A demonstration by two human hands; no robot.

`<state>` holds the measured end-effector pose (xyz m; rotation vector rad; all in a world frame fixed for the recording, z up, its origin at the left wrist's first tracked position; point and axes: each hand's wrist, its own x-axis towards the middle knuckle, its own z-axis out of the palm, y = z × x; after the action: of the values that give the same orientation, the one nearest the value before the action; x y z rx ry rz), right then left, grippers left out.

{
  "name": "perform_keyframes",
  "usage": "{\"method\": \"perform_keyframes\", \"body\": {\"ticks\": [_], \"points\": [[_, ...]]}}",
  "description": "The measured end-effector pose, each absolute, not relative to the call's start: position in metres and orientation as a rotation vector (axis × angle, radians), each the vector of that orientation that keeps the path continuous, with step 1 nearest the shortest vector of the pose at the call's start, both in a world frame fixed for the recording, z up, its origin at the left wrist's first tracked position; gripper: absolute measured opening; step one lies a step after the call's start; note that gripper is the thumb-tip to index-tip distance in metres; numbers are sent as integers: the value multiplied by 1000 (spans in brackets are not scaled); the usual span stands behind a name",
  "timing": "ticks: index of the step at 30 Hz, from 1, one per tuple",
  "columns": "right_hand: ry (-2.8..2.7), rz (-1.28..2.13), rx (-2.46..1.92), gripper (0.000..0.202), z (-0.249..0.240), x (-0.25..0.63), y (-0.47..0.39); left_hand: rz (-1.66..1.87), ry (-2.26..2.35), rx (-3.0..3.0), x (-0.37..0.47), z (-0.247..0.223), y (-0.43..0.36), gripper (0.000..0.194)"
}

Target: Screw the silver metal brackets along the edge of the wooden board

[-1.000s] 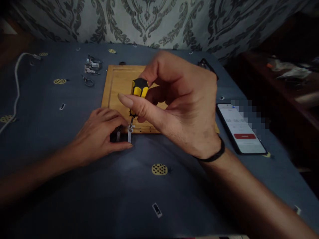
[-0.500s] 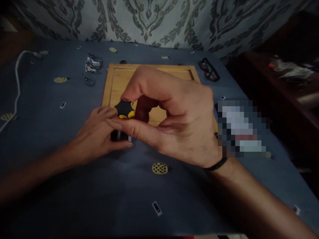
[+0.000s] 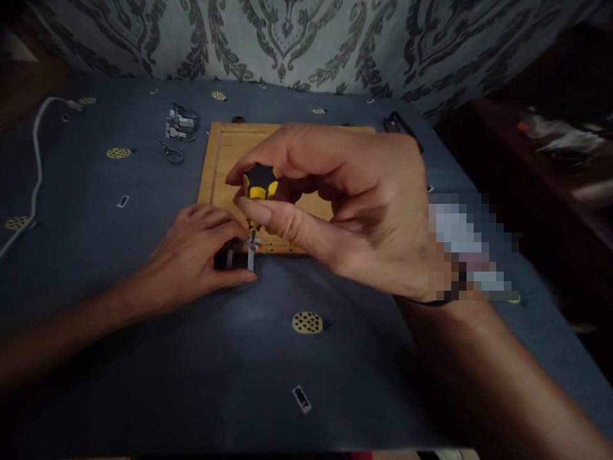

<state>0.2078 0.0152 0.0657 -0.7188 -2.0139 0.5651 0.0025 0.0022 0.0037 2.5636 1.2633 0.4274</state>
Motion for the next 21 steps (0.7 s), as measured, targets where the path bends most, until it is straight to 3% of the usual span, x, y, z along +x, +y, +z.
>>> {"method": "perform_keyframes", "body": {"ticks": [8, 21], "points": [[-2044, 561, -660, 29, 61, 216, 24, 436, 1244, 2569, 2, 3, 1, 35], [-1959, 537, -847, 19, 64, 214, 18, 446, 1235, 2565, 1, 2, 2, 35]]}}
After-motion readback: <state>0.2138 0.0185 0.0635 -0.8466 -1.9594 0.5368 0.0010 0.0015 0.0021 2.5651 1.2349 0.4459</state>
